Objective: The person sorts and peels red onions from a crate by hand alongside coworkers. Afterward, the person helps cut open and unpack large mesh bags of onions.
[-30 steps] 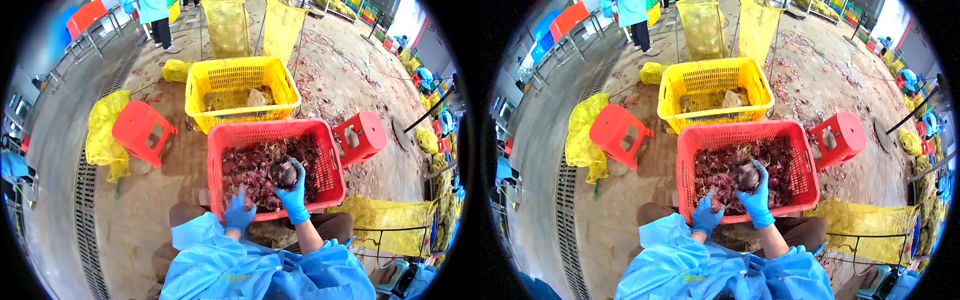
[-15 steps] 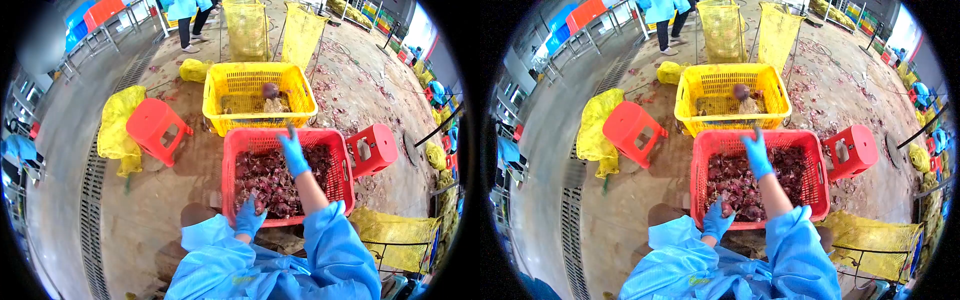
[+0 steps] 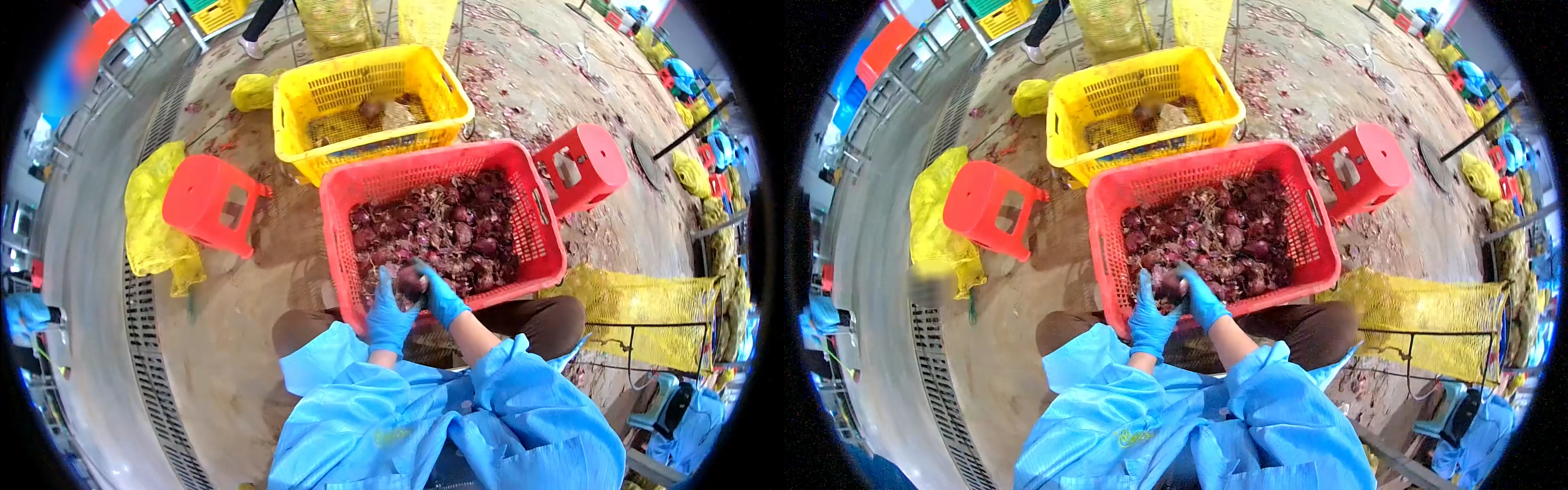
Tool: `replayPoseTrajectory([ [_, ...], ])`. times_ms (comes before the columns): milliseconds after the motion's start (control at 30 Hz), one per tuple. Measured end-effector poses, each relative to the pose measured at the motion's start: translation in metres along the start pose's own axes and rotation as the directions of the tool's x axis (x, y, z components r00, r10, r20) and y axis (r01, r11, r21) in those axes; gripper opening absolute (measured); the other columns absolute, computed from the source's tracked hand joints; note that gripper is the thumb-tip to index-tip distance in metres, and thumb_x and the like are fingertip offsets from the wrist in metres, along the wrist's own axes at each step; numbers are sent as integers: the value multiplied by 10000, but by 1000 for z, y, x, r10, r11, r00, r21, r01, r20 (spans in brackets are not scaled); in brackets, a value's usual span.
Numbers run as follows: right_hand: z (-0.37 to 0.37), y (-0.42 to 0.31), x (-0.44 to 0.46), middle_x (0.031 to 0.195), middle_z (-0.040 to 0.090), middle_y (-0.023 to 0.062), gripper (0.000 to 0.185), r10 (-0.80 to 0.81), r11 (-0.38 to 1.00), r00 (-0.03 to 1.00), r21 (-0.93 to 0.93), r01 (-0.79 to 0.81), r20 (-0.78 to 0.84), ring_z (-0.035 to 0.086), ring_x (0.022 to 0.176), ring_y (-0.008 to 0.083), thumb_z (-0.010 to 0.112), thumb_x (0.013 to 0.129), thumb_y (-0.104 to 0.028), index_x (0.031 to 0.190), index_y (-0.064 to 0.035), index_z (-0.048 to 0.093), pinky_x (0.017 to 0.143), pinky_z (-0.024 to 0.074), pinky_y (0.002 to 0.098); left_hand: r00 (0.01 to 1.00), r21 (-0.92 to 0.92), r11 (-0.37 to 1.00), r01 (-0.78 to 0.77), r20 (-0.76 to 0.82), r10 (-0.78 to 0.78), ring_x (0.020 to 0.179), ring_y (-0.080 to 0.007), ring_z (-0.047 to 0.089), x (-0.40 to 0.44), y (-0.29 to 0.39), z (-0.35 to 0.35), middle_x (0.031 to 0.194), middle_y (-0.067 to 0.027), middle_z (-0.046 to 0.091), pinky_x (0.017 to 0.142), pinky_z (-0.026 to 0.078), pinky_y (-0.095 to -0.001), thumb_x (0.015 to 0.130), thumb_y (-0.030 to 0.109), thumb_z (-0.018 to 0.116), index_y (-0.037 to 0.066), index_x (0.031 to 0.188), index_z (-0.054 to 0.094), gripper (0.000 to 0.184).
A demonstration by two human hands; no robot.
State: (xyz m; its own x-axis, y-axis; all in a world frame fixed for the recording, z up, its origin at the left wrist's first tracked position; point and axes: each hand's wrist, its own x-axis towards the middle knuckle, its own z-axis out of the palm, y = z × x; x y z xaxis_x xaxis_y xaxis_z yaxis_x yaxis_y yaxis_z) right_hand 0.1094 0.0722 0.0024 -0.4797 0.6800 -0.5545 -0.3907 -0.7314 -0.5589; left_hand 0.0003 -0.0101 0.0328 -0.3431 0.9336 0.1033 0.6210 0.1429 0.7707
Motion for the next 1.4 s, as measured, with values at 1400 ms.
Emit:
replayPoseTrajectory([
  [1400, 5, -52, 31, 886, 618, 111, 603, -272, 951, 907, -55, 305, 322, 592, 713, 240, 365, 805, -678, 1000, -139, 553, 566, 511, 388, 993, 373, 925, 69, 64, -100, 787, -339, 601, -3, -18, 16, 990, -169, 585, 669, 490, -450, 849, 387, 485, 165, 1316, 373, 528],
])
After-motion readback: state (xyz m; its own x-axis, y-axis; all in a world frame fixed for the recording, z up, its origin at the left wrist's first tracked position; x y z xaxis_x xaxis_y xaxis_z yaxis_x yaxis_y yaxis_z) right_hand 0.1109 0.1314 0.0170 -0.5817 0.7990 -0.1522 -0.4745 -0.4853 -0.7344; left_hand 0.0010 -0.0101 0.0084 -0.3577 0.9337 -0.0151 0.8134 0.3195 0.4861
